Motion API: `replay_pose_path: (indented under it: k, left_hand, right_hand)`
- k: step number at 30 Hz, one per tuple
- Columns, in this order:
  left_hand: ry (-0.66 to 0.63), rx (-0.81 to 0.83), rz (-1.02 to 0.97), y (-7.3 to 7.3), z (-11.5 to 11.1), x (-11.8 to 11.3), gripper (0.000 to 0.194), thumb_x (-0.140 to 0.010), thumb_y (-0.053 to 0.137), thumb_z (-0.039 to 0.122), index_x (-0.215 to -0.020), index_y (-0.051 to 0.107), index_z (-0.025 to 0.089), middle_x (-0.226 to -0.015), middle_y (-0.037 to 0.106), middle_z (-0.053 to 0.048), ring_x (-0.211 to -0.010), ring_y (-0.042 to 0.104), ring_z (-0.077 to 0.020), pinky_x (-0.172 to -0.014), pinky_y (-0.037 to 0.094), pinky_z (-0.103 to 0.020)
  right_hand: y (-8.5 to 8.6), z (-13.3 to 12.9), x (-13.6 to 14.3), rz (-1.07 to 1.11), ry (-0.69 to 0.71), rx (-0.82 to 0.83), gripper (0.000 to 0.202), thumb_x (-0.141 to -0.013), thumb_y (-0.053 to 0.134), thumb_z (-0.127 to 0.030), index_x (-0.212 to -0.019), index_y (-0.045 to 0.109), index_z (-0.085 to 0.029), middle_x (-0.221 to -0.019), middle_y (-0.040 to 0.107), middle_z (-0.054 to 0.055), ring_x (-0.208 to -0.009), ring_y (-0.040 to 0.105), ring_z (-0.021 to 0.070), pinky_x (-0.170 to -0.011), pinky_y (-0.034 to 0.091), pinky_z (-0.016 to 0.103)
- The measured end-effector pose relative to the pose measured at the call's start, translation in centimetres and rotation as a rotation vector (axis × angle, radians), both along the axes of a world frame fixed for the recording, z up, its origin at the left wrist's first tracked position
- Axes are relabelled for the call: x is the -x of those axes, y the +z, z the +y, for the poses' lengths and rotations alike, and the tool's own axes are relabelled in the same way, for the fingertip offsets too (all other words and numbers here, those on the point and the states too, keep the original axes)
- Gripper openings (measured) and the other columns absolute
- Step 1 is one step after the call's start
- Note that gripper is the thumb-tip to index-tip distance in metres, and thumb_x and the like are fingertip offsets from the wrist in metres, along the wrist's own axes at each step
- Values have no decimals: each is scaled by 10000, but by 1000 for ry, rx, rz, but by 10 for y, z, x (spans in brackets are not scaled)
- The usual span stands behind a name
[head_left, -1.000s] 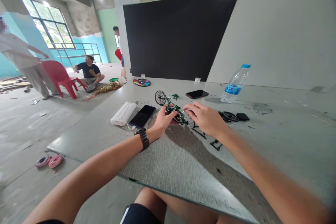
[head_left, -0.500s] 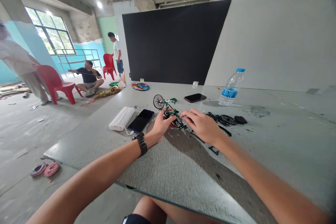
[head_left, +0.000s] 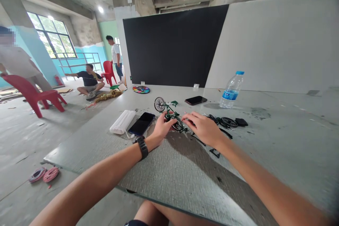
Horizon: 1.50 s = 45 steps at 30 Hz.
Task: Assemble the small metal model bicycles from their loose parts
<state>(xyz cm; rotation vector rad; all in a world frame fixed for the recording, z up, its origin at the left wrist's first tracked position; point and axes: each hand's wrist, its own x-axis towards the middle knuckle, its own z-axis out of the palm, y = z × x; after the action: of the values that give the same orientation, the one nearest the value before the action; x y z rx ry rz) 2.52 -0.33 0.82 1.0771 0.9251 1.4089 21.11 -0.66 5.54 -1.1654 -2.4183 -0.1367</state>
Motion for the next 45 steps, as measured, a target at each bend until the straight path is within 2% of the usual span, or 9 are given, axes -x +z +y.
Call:
replay_pose_path:
  k: [18,23,33,39,45]
  left_hand:
    - [-10,9,-4,9,-7,-1,360,-802,686,169,-1142,568,172,-825,643,-6,-661,613,-96,-586,507,-197]
    - [6,19,23,10,-8,-1,401,-805,683,154,-1191,577,172,-829,637,-7,-651,595,-87,-594,507,-195]
    - [19,22,14,4,-3,-2,378,-815,715,211,-1156,563,146,-901,657,-37,-715,647,-121,-667,560,-262]
    - [46,-53,87,-2,1,0,413,-812,711,188,-1201,581,153,-865,653,-27,-668,613,-97,-641,534,-226]
    - [14,-100,117,-3,1,2,494,-810,696,189,-1291,583,174,-804,664,-9,-652,611,-99,-643,524,-216]
  right_hand:
    - [-4,2,1,29,10,-20,249,-1032,420,-335,-1098,651,-272,-1006,669,34,-782,652,166,-637,444,266]
    - [-4,0,2,28,-14,-16,252,-1032,422,-342,-1106,652,-273,-1012,676,34,-793,658,169,-630,441,264]
    - [-4,0,1,56,-41,-40,260,-1036,411,-347,-1100,650,-267,-1014,678,31,-782,651,162,-634,431,262]
    - [-3,-4,6,24,-31,-28,256,-1033,420,-351,-1084,652,-257,-968,662,37,-760,638,166,-614,413,263]
    - [-3,-6,8,16,-23,5,271,-1031,423,-360,-1083,667,-255,-969,668,47,-775,644,179,-627,423,273]
